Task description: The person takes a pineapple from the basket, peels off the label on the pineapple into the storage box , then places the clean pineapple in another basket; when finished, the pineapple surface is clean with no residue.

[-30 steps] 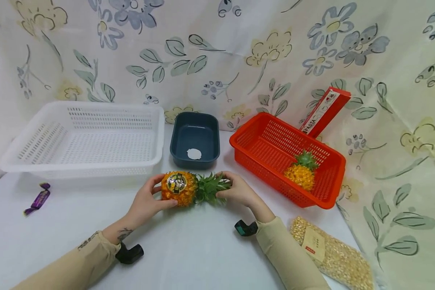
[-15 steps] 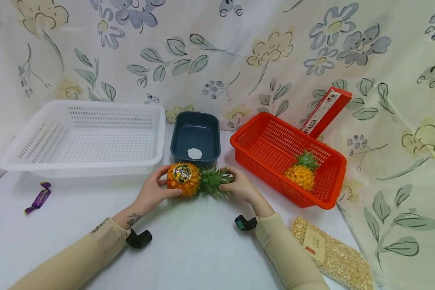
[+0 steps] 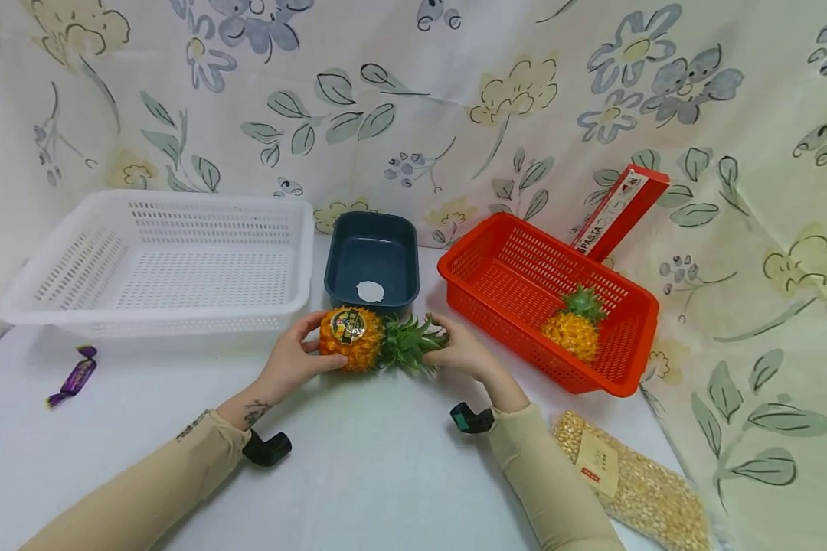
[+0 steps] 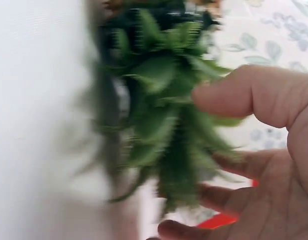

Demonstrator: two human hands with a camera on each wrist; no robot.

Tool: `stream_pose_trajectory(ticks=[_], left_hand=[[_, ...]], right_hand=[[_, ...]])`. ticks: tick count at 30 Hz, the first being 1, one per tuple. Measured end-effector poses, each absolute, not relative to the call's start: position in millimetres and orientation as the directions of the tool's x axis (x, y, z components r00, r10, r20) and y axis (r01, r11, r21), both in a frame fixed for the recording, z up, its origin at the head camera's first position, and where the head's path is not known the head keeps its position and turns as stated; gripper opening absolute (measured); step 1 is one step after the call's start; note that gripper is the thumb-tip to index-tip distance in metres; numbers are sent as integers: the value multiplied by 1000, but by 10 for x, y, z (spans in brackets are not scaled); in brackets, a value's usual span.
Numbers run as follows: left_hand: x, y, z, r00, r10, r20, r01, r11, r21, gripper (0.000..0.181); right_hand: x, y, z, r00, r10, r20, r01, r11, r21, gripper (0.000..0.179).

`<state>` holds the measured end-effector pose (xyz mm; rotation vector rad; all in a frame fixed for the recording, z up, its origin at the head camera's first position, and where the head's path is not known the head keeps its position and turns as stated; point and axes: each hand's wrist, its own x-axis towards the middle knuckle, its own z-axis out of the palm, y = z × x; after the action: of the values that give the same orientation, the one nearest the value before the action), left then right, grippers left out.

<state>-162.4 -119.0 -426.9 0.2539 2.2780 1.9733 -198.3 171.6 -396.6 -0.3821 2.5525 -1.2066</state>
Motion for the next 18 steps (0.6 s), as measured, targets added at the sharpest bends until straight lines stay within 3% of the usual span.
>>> stream_pose_trajectory(ticks=[3, 13, 18], left_hand=[[-1624, -1186, -4259, -978, 209, 24, 56, 146, 988, 80], [-1647, -1172, -4266, -976, 217, 29, 65, 160, 985, 79], [-1642, -1154, -4258, -974, 226, 21, 55, 144, 988, 79]], right_hand=[[-1964, 1740, -3819, -929, -340, -144, -113, 632, -767, 70], [-1963, 1500, -3404, -975, -201, 99, -197, 559, -806, 36], [-2004, 1246, -3340, -958, -245, 149, -268, 581, -769, 33]])
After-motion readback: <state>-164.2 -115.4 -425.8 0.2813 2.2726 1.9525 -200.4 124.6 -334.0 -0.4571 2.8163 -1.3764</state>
